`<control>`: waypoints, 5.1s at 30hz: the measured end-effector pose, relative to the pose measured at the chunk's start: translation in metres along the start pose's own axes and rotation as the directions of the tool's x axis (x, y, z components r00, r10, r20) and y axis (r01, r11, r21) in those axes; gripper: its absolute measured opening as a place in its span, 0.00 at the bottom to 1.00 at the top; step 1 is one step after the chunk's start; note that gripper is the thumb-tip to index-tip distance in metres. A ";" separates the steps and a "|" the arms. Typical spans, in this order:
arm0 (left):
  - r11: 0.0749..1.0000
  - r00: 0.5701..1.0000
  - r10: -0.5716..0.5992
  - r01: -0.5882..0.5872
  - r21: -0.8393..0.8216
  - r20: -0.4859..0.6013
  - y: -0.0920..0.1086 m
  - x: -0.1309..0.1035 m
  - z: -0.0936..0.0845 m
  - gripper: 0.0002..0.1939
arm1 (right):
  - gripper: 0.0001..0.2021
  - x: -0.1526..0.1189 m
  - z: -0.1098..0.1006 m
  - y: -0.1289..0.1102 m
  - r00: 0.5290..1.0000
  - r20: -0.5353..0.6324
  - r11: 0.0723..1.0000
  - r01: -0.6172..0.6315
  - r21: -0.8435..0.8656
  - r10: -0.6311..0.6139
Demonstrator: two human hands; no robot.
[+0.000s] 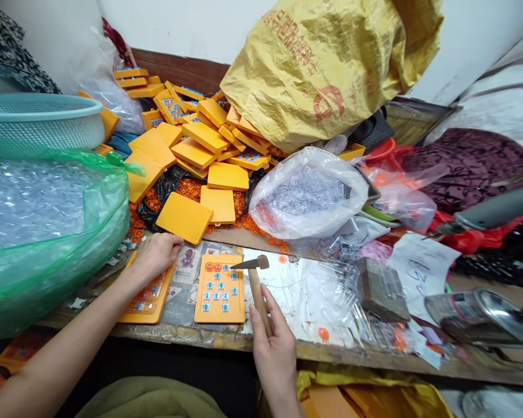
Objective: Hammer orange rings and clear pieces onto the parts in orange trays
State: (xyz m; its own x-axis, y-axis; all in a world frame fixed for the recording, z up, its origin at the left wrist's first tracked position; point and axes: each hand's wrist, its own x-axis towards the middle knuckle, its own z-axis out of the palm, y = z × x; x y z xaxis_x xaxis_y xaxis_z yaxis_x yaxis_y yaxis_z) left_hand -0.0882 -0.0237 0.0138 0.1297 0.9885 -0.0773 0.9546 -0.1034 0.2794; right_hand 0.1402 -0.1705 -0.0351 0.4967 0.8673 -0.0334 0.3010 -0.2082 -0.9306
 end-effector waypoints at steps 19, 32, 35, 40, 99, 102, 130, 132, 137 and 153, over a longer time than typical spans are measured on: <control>0.785 0.888 0.441 -0.453 -0.422 -0.133 0.062 -0.011 0.050 0.08 | 0.26 0.013 0.015 -0.024 0.998 -0.018 0.990 0.062 0.128 -0.060; 0.749 0.888 0.412 -0.458 -0.478 -0.205 0.061 -0.015 0.063 0.16 | 0.21 0.008 0.000 -0.012 0.736 0.195 0.527 0.618 -0.583 -0.648; 0.732 0.915 0.327 -0.403 -0.549 -0.236 0.060 -0.017 0.064 0.23 | 0.23 0.010 -0.002 -0.024 0.724 0.193 0.553 0.645 -0.528 -0.662; 0.736 0.962 0.228 -0.272 -0.619 -0.151 0.061 -0.016 0.058 0.28 | 0.25 0.013 -0.003 -0.027 0.704 0.136 0.590 0.671 -0.449 -0.697; 0.559 0.996 0.086 -0.067 -0.827 -0.022 0.066 -0.014 0.056 0.38 | 0.21 0.021 -0.012 -0.022 0.778 0.132 0.726 0.623 -0.292 -0.615; 0.565 0.992 0.123 -0.077 -0.822 -0.008 0.067 -0.013 0.056 0.39 | 0.20 0.021 -0.011 -0.019 0.795 0.191 0.718 0.603 -0.349 -0.575; 0.758 0.970 0.210 -0.238 -0.607 -0.118 0.066 -0.014 0.049 0.35 | 0.21 0.016 -0.003 -0.008 0.976 -0.006 0.971 0.216 -0.106 -0.218; 0.816 0.928 0.339 -0.371 -0.443 -0.152 0.077 -0.003 0.047 0.22 | 0.29 0.015 -0.002 -0.006 0.989 -0.148 0.993 0.023 0.118 -0.005; 0.798 0.840 0.539 -0.532 -0.283 -0.061 0.125 0.044 0.053 0.14 | 0.42 0.013 -0.001 -0.010 0.951 -0.177 0.870 -0.143 0.472 0.253; 0.836 0.924 0.383 -0.341 -0.430 0.011 0.102 0.075 0.046 0.17 | 0.39 0.014 -0.002 -0.001 0.950 -0.114 0.825 -0.189 0.533 0.291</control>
State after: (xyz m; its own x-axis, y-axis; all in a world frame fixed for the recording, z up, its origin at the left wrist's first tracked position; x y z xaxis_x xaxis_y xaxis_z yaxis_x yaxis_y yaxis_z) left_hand 0.0308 0.0347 -0.0074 0.4885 0.8722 0.0248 0.6385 -0.3766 0.6712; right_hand 0.1489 -0.1590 -0.0337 0.6520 0.7117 -0.2615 -0.2798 -0.0947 -0.9554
